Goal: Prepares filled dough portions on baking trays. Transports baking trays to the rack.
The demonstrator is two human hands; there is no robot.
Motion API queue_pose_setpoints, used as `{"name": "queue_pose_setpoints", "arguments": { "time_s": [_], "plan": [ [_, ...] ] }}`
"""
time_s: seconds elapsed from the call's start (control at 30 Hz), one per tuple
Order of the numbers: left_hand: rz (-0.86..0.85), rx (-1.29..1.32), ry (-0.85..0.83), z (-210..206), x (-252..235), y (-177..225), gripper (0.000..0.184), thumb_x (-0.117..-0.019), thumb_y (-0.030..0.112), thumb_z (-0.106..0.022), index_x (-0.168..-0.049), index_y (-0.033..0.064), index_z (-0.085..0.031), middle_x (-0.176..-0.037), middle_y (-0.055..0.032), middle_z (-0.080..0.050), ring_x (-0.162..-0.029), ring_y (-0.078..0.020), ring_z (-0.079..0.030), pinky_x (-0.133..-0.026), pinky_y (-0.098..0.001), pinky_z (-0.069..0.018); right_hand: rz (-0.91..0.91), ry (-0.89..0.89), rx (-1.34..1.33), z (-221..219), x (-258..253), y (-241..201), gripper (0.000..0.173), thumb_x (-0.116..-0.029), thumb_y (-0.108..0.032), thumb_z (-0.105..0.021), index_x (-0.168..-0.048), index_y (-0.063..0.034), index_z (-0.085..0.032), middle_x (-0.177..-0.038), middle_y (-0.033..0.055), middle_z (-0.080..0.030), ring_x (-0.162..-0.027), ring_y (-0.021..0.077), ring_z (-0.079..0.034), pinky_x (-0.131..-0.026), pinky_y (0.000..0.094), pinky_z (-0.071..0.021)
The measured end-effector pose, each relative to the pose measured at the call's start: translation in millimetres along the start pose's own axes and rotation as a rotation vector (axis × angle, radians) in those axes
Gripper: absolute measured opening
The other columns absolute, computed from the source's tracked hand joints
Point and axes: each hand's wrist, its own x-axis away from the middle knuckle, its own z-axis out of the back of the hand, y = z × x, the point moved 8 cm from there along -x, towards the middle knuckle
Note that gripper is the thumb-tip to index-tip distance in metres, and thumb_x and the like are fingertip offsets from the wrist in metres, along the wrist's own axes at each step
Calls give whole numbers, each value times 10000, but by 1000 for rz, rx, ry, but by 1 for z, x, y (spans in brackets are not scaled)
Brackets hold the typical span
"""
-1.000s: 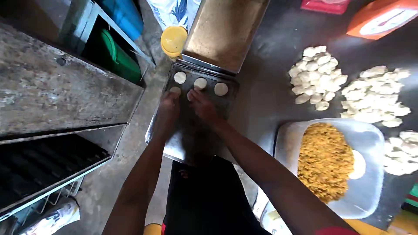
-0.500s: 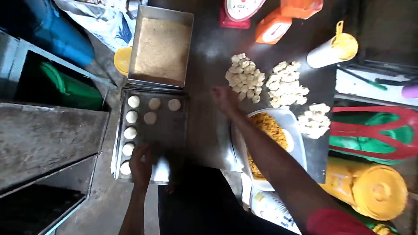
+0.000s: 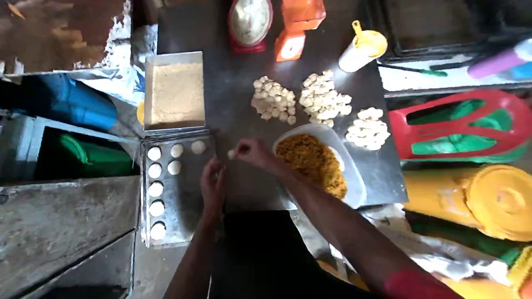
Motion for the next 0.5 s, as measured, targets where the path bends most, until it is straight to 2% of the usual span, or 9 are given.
{"name": "queue_pose_setpoints", "arguments": {
  "time_s": [0.03,0.1,0.17,0.2,0.3,0.37,0.43,0.5],
  "plan": [
    [-19,32,0,-7,-1,3,300,-996,137,-656,-1257,-12,-661,-1190,-138,-706,-1043,-197,-705,-916,-388,-606,-1,6,-86,-15,21,-12,185,-914,-180,-768,-1031,-42,-725,-973,89,-729,-877,185,-708,-832,393,-608],
    [-65,72,-10,-17,2,9,188,-982,93,-670,-1131,-10,-720,-1089,-116,-737,-967,-182,-722,-875,-371,-620,-53,100,-191,-22,56,-20,233,-943,-192,-726,-1114,-35,-703,-1072,97,-709,-954,154,-705,-880,332,-607],
    [-120,57,-69,-26,13,19,187,-985,96,-669,-1134,4,-735,-1088,-108,-732,-975,-169,-719,-886,-351,-620,-131,211,-318,-16,88,-16,378,-951,-193,-742,-1289,-53,-647,-1211,115,-679,-1023,163,-713,-905,330,-624],
    [-155,50,-116,-33,20,26,196,-990,99,-662,-1150,7,-729,-1103,-109,-721,-988,-167,-711,-891,-345,-617,-157,270,-340,-12,103,-10,407,-957,-207,-739,-1334,-85,-645,-1252,103,-670,-1047,159,-709,-916,330,-623],
    [-187,95,-280,-59,38,46,264,-966,123,-705,-1203,9,-689,-1153,-115,-703,-1049,-181,-702,-907,-347,-619,-117,413,-270,5,135,3,304,-960,-150,-715,-1257,-85,-718,-1220,100,-679,-1042,158,-697,-902,323,-619],
    [-166,150,-382,-74,45,48,279,-954,105,-715,-1206,-8,-670,-1132,-121,-708,-1034,-198,-708,-903,-367,-623,-121,392,-318,15,151,10,268,-952,-152,-731,-1206,-66,-724,-1196,80,-709,-1003,155,-722,-871,329,-639],
    [-140,196,-482,-87,49,44,232,-953,97,-716,-1156,-12,-689,-1090,-108,-725,-984,-202,-720,-877,-375,-630,-199,340,-454,24,164,21,235,-927,-167,-763,-1124,-48,-713,-1033,74,-748,-871,171,-739,-777,347,-649],
    [-108,229,-546,-99,53,40,197,-951,84,-715,-1109,-30,-687,-1040,-108,-733,-877,-200,-730,-793,-365,-645,-304,334,-662,28,177,34,266,-894,-76,-769,-1120,7,-656,-1020,135,-711,-848,232,-726,-740,388,-648]
  ]
}}
